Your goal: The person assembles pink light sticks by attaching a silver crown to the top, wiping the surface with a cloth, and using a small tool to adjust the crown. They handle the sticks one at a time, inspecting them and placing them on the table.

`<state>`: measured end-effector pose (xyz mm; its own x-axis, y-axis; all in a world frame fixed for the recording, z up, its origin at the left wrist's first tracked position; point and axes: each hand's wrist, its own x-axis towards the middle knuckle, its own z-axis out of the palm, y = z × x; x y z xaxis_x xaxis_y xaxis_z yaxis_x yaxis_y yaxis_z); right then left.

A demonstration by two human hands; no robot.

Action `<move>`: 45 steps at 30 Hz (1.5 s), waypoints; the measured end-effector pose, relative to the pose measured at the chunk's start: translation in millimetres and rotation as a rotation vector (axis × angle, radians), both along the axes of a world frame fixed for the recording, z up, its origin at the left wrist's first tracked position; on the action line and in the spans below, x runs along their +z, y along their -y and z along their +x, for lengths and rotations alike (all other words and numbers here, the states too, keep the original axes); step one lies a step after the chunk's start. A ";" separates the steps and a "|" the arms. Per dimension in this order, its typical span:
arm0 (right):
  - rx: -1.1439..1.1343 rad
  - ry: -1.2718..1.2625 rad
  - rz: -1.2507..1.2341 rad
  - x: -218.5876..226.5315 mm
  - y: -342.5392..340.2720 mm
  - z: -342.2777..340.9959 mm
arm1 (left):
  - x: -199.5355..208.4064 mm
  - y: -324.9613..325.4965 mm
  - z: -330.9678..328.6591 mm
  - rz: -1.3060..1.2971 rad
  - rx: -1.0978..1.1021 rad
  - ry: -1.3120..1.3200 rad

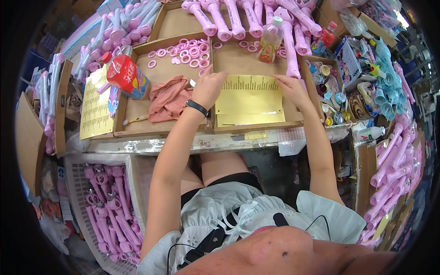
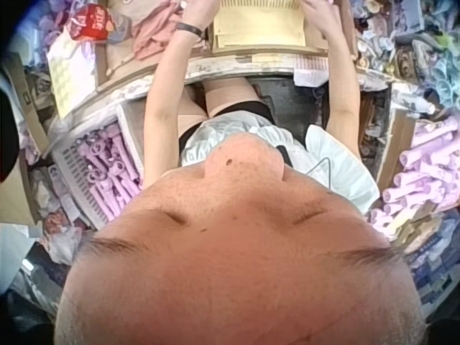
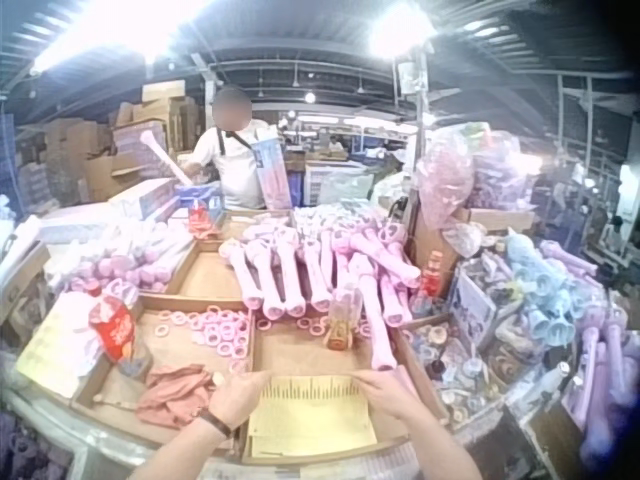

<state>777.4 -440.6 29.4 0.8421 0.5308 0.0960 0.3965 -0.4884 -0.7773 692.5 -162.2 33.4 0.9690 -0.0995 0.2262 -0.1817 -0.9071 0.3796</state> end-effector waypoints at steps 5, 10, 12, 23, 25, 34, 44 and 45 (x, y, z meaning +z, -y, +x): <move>-0.021 0.104 -0.084 -11.3 -9.1 1.8 | -7.8 23.7 -10.3 0.341 -0.140 0.349; -0.006 0.233 -0.242 -6.9 -16.0 -5.3 | -21.6 42.1 -14.3 0.404 -0.191 -0.004; 0.023 0.372 -0.369 -2.7 -21.9 -9.9 | -23.9 43.0 -11.1 0.469 -0.179 -0.112; 0.609 0.555 -0.510 -27.4 -58.0 7.0 | -22.4 42.4 -10.1 0.495 -0.198 -0.165; 0.596 0.538 -0.541 -33.8 -55.1 8.4 | -17.4 43.2 -11.3 0.535 -0.197 -0.210; 0.458 0.486 -0.456 -40.6 -55.0 10.4 | 1.7 29.6 -13.3 0.606 -0.265 -0.304; 0.215 0.437 -0.425 -53.2 -62.7 11.6 | -1.8 30.3 -13.2 0.587 -0.258 -0.343; 0.174 0.387 -0.391 -50.5 -65.1 10.0 | -0.8 30.2 -13.2 0.585 -0.256 -0.356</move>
